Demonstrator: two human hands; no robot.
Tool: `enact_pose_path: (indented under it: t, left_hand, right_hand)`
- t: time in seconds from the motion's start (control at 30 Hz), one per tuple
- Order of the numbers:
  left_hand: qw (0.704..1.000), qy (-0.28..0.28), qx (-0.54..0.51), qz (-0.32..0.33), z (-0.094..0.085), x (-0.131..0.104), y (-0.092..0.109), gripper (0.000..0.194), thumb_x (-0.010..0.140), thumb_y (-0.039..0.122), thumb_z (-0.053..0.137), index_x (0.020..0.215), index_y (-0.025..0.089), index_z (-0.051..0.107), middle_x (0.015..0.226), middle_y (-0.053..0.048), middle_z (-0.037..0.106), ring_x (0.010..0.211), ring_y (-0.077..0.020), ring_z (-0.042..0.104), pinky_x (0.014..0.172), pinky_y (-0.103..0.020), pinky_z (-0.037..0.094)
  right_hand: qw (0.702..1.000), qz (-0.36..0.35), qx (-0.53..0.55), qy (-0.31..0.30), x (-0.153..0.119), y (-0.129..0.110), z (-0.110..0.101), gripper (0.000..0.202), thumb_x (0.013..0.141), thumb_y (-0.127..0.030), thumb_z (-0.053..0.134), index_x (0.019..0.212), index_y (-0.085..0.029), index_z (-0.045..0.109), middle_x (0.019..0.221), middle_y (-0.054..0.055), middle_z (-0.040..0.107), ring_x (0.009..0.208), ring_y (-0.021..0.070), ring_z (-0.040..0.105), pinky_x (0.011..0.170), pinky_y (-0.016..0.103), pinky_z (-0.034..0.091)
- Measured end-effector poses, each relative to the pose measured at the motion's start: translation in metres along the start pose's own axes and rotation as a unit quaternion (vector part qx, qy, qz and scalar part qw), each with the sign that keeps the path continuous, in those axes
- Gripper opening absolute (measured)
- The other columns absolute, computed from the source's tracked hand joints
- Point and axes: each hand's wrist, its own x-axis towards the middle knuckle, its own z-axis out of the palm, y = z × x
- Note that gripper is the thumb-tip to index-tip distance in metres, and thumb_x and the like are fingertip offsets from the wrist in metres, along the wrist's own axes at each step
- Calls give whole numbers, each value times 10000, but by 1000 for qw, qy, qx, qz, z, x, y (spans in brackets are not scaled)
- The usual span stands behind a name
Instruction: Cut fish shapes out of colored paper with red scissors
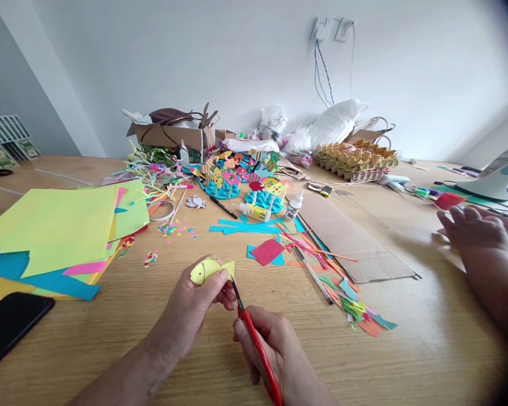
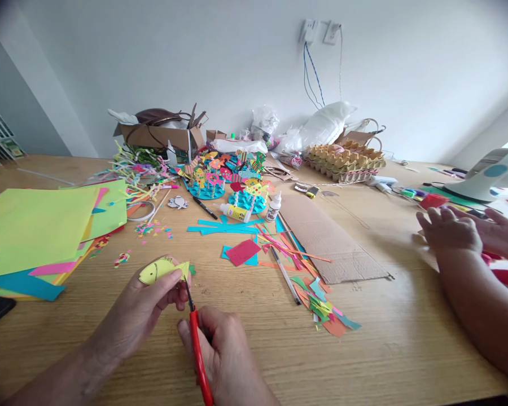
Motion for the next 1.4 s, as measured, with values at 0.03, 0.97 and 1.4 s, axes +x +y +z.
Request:
enact_pose_path:
  t: [0.03,0.97,1.4]
  left_hand:
    - [1000,-1,0,0,0,0,0,118,740,217,594,643,159,561,562,27,597,514,-100,543,516,-214,470]
    - [998,-31,-46,-16,-3,0,-3,133,762,234,598,663,156,556,562,22,601,518,-113,559,484,-226,467]
    - [997,-71,-1,-29,-6,1,-1,161,776,247,572,655,140,568,566,9,596,511,-103,542,485,-212,448]
  right_hand:
    - [1000,-1,1,1,0,0,0,414,819,-514,404,553,-201,352,457,-58,303,439,90,323,420,222,199]
    - [1000,-1,-25,-2,-3,-2,-6,428,819,-541,389,558,-203,354,441,-56,305,440,92,295,421,220,203]
    - [996,-40,-79,-11,-4,7,-11,351,828,-377,405,538,-199,322,477,-65,244,446,82,250,433,228,192]
